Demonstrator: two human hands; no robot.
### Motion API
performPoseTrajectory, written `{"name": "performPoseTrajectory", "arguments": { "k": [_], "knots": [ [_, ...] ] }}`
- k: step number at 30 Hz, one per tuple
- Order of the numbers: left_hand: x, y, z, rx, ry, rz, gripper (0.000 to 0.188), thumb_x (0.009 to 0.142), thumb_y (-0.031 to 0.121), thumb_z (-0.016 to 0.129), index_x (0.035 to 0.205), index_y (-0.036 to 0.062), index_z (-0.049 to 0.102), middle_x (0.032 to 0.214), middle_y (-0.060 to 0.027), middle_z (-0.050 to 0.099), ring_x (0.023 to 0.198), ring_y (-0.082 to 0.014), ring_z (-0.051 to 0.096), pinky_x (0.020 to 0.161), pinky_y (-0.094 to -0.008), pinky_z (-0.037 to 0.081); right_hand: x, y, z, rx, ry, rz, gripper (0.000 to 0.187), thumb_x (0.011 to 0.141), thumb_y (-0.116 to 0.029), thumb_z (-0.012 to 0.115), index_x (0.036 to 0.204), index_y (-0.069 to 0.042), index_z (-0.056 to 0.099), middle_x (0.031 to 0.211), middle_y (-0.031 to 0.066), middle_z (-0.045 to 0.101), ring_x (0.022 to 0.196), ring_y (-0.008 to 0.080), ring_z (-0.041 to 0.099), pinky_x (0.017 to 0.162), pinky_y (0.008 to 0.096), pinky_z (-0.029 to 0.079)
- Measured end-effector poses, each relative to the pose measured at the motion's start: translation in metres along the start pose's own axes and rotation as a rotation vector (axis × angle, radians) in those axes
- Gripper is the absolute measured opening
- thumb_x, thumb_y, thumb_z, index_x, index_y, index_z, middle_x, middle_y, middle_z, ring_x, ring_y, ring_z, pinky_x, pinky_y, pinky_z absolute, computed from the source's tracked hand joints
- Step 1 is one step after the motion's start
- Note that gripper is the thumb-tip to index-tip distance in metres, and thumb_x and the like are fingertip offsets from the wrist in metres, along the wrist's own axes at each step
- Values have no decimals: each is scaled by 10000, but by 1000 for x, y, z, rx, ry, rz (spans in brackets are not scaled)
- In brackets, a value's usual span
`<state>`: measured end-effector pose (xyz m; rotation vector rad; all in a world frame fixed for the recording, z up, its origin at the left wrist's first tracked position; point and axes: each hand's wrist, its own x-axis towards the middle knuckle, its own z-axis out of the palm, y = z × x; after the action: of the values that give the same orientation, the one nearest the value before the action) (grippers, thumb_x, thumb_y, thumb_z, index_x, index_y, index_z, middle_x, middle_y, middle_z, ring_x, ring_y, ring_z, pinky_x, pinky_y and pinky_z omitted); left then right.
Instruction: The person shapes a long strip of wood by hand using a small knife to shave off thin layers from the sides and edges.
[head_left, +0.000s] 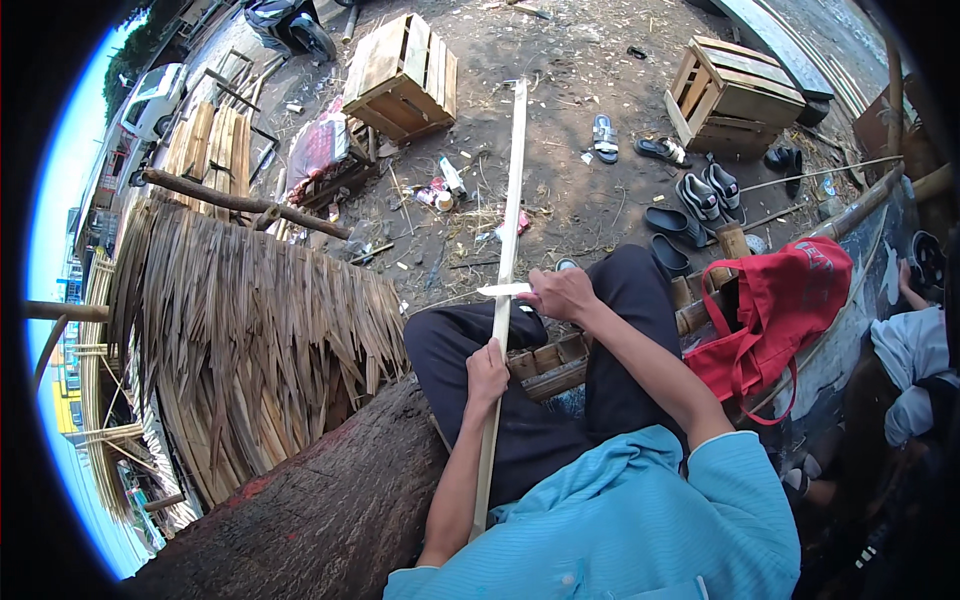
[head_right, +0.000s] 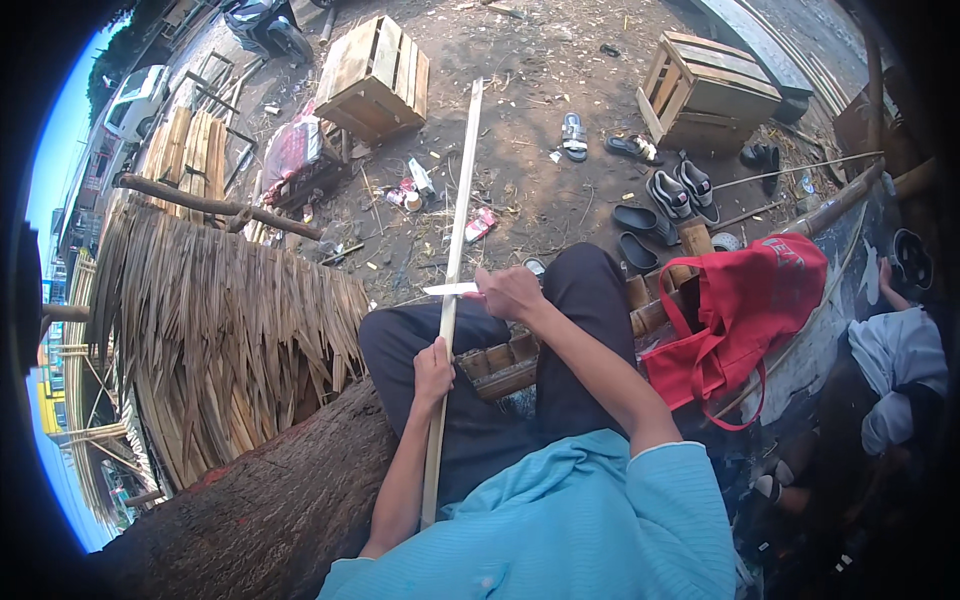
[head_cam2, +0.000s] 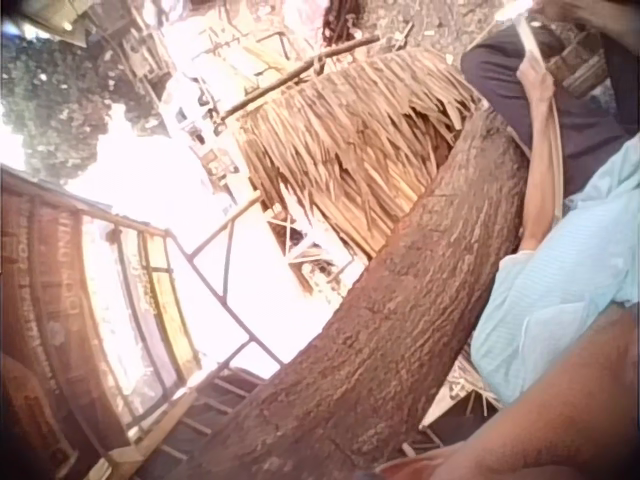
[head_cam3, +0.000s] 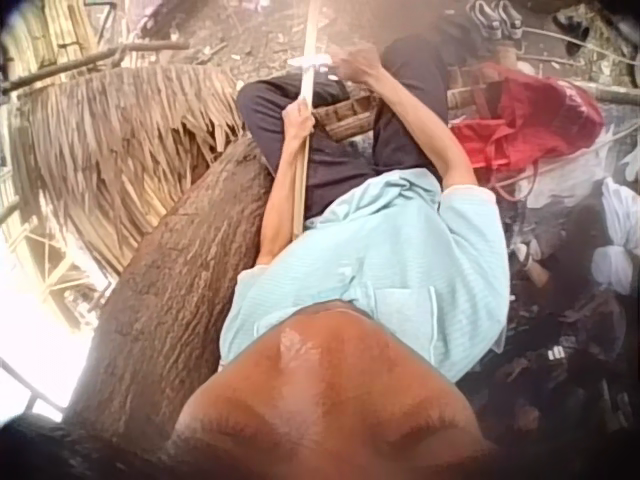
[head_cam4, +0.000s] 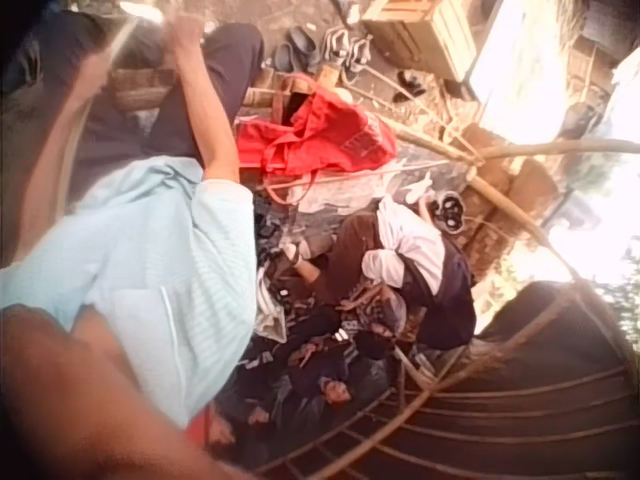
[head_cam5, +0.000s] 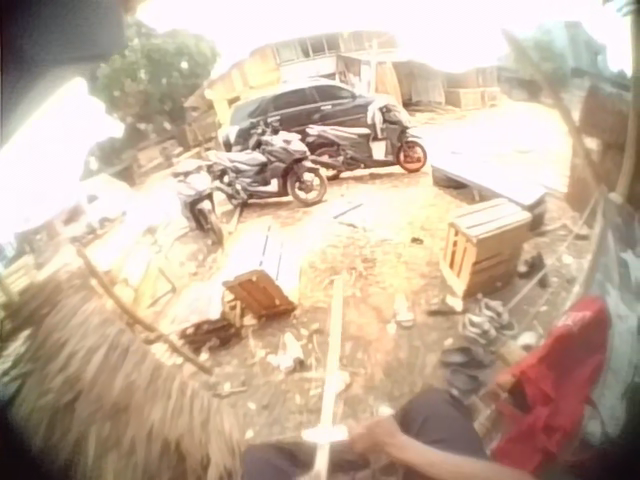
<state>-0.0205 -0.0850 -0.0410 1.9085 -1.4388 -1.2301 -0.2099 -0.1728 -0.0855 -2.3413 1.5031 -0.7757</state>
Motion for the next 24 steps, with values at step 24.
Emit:
{"name": "performPoseTrajectory", "arguments": {
  "k": [24],
  "knots": [
    [4,-32,16,304,192,187,453,966,253,372,673,-30,569,469,-138,548,443,-263,603,454,-385,470,-35,-33,2,137,-298,-15,478,903,-491,439,746,-52,542,536,175,571,498,358,592,445,454,453]
  ]
}}
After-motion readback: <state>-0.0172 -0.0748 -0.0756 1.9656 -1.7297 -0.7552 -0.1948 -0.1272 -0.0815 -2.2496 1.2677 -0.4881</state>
